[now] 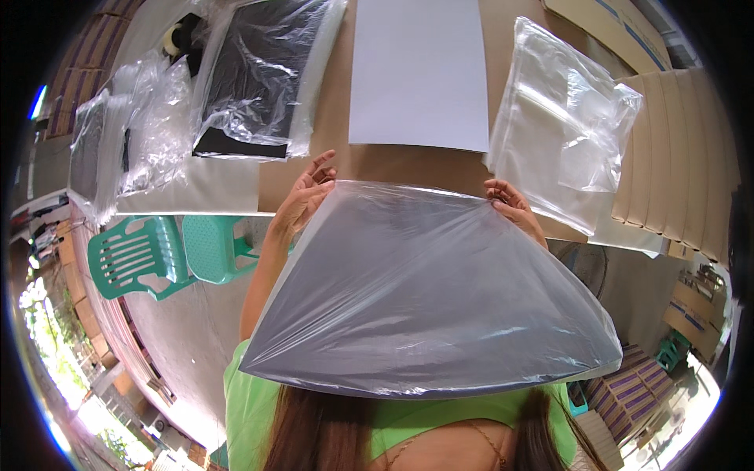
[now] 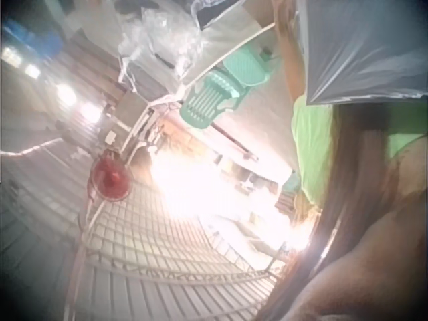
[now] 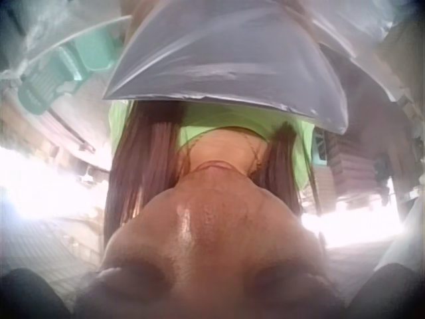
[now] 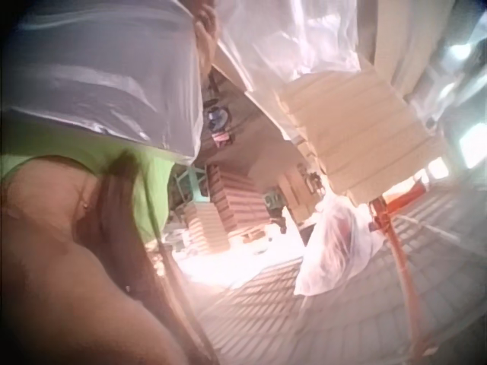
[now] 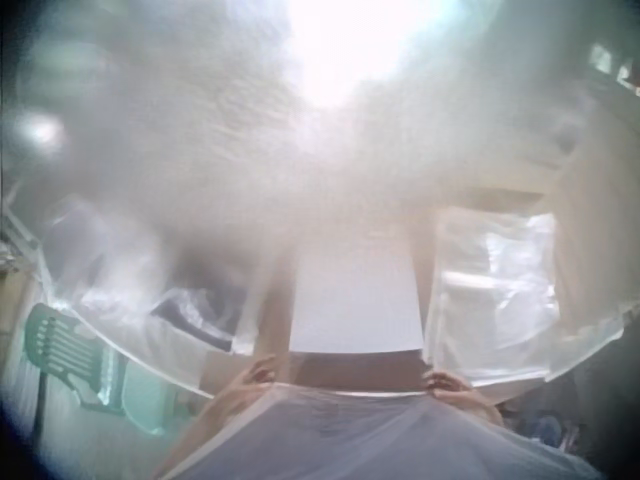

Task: The person picks up a white paper sheet and places it into a clear plastic bag by hand.

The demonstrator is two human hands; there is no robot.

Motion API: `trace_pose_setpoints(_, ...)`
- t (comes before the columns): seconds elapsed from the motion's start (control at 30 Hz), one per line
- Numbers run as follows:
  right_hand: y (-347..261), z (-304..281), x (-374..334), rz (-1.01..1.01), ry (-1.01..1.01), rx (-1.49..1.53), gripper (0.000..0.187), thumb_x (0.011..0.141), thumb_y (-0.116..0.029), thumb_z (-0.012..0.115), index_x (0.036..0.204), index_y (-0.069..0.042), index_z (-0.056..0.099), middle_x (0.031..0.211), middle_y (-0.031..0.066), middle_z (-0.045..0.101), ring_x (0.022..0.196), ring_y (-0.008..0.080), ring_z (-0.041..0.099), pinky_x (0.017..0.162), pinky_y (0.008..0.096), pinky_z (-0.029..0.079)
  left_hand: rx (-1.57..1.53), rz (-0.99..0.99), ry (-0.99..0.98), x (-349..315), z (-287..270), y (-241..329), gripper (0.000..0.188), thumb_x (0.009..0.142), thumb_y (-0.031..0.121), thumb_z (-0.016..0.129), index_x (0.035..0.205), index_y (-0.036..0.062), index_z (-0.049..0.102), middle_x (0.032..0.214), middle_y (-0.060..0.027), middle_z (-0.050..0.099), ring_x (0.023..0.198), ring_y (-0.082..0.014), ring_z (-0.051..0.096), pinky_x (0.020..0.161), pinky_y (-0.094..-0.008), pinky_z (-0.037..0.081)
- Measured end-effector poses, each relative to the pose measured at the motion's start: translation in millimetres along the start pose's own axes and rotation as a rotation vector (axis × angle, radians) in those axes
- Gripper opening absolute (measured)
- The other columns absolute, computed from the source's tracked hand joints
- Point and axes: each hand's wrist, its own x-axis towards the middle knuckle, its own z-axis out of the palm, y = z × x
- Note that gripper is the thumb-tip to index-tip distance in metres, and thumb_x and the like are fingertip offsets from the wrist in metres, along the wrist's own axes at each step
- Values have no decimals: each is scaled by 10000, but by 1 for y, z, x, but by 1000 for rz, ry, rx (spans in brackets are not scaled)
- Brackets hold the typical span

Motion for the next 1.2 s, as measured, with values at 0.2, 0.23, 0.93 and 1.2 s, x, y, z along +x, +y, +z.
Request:
trace_pose_setpoints(0.2, 1, -3, 1, -106, -14, -323, 335, 817, 23, 566, 1142, -55, 538, 956, -26, 479, 863, 37, 480, 763, 166, 395, 249, 116, 25, 8, -9, -5, 581, 750, 9, 684, 1271, 91, 441, 884, 24, 471, 828, -47, 496, 773, -172, 435)
trace_pose_setpoints(0.23, 3, -8, 4, -141, -24, -393, 334, 817, 24, 566, 1141, -55, 538, 960, -25, 482, 870, 38, 479, 770, 168, 391, 291, 133, 22, 11, -13, -7, 576, 746, 12, 690, 1264, 90, 450, 872, 29, 465, 812, -43, 492, 762, -172, 436)
trace_pose_setpoints(0.93, 47, -31, 19, -373, 96, -485, 95, 849, -26, 562, 934, 17, 559, 876, 81, 594, 734, 152, 607, 603, 269, 519, 536, 244, -68, 19, -2, -16, 503, 766, -1, 596, 1249, 14, 457, 904, 14, 583, 762, -47, 520, 686, -208, 442)
trace_pose_setpoints(1.2, 27, 27, 5, -594, 253, -1085, 153, 751, 98, 459, 872, 26, 519, 810, 47, 453, 676, 113, 542, 550, 215, 477, 745, 198, -24, 10, -9, -23, 484, 741, -23, 588, 1210, 8, 471, 848, 13, 512, 712, -65, 459, 667, -214, 414)
